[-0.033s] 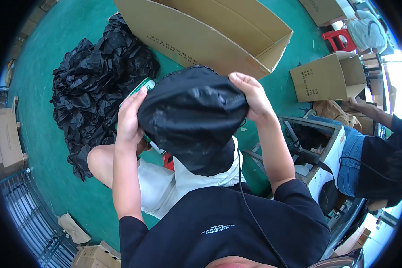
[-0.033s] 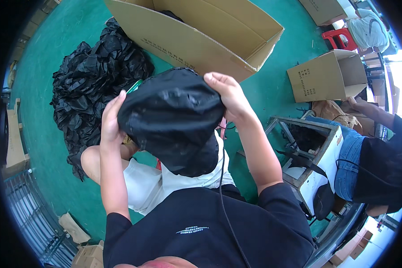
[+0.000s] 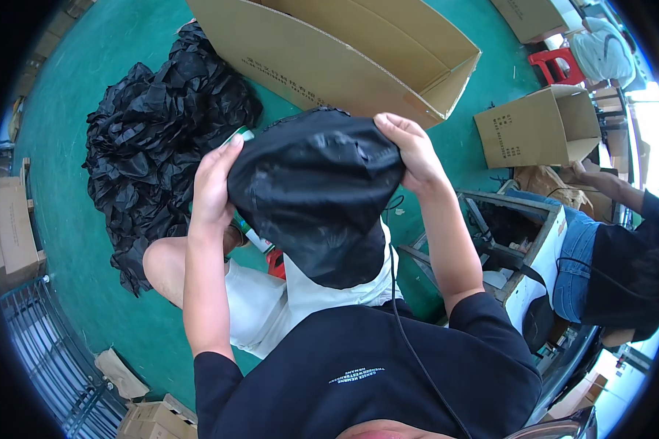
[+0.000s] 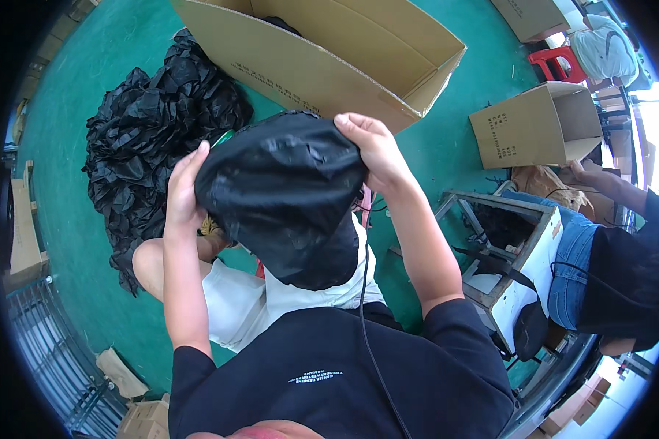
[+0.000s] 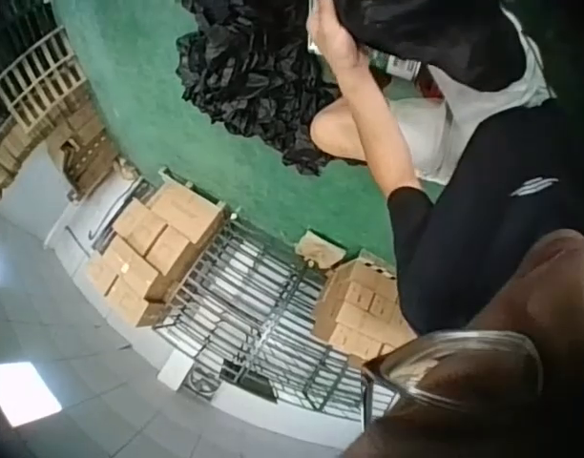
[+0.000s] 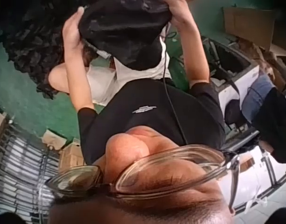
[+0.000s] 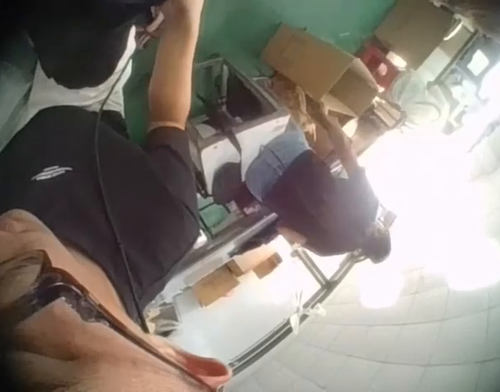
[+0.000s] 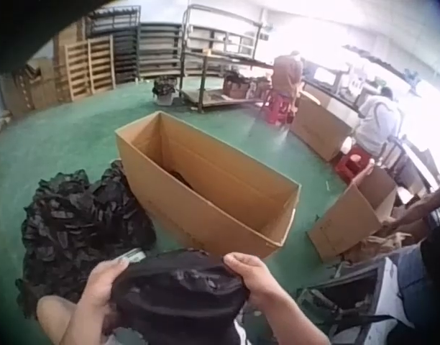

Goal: Inspecting and packing black fabric covers into a cardboard box.

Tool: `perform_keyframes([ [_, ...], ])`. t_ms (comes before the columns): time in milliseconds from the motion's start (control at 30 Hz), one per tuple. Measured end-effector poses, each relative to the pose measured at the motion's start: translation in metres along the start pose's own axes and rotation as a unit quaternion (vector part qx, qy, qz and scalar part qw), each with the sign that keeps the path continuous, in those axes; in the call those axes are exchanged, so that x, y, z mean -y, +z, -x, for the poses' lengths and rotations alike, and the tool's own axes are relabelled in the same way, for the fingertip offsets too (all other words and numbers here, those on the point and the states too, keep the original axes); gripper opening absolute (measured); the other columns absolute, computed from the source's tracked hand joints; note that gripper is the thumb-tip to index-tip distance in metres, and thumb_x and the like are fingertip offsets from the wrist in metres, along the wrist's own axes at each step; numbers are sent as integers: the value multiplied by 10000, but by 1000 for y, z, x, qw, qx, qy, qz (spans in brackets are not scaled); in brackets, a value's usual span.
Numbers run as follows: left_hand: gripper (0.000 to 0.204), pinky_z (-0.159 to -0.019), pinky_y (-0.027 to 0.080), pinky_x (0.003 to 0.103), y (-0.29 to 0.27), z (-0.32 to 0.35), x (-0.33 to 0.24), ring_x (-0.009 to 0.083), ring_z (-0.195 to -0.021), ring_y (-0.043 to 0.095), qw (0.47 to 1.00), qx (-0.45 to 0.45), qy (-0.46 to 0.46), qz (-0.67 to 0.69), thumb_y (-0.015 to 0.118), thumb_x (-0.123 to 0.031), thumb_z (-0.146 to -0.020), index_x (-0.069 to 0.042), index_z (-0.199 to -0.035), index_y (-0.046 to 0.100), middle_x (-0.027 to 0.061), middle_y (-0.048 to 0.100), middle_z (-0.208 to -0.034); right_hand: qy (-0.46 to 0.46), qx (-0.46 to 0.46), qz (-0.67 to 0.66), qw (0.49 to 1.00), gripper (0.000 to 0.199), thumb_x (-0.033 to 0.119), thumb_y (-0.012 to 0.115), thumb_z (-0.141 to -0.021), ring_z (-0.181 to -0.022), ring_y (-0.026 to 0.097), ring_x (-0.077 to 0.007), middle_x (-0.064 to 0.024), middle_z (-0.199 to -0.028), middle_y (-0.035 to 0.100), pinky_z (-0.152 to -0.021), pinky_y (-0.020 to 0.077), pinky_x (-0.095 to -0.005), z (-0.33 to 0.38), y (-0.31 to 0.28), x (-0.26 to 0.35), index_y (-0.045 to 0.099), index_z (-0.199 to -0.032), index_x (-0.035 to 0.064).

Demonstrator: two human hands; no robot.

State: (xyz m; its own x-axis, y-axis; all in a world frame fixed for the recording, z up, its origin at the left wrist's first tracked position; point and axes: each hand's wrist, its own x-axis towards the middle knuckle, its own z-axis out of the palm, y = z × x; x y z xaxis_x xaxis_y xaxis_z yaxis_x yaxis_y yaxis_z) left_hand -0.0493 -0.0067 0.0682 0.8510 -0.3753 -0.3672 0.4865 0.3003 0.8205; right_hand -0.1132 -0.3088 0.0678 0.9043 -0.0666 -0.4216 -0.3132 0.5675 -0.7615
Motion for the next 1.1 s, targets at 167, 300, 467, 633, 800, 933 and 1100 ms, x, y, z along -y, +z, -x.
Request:
perform_keyframes([
  [167,346,-699,530,236,-25,-67,-2,101,-721,681,997,8,-14,-82,622,-314,-1021,14,-975,724,61,746,-877,-30,-22,47,998,235,177,592,-1044,-738,657,-88,-42,-875,711,-729,572,-244,-47,-6,-9,680,-1005,-37],
  [300,368,-685,528,260,-26,-101,0,107,-680,657,989,-26,-30,-139,667,-333,-993,21,-917,734,51,739,-840,-49,-85,209,973,264,196,614,-1033,-650,561,-63,-9,-791,669,-593,480,-233,-62,-12,-19,706,-971,-44],
  [467,341,-684,541,299,-59,-133,47,139,-698,668,973,-33,-159,-165,718,-311,-958,23,-901,745,72,743,-866,35,-120,233,964,248,167,603,-1027,-643,564,-79,-16,-765,666,-586,482,-245,-70,-36,-57,716,-928,-30],
  [633,318,-713,537,282,-51,-103,53,127,-758,676,987,-22,-136,-85,712,-306,-964,10,-939,740,58,743,-906,31,-119,167,978,219,124,589,-1029,-689,600,-83,-33,-805,682,-642,507,-227,-47,-48,-64,701,-936,-40],
  [800,278,-765,533,271,-38,-56,45,120,-812,668,996,-54,-63,13,676,-287,-991,-16,-1049,679,31,715,-907,-6,-105,33,994,158,111,605,-1009,-821,645,-95,-31,-939,691,-740,522,-230,-12,-47,-54,666,-1096,-5],
  [933,265,-791,522,277,-44,-17,61,124,-934,666,995,-84,-3,57,608,-266,-1027,-50,-1178,635,26,700,-1045,-21,-36,-95,995,238,115,676,-951,-883,666,-115,-21,-988,704,-844,510,-240,9,-52,-51,631,-1165,22],
  [1100,495,-693,536,287,-29,32,82,129,-865,651,982,-135,15,128,735,-124,-934,-31,-1335,459,60,661,-1082,-64,6,-78,995,411,40,722,-901,-945,679,-129,-65,-1052,716,-918,504,-252,22,-53,-59,543,-1270,17],
])
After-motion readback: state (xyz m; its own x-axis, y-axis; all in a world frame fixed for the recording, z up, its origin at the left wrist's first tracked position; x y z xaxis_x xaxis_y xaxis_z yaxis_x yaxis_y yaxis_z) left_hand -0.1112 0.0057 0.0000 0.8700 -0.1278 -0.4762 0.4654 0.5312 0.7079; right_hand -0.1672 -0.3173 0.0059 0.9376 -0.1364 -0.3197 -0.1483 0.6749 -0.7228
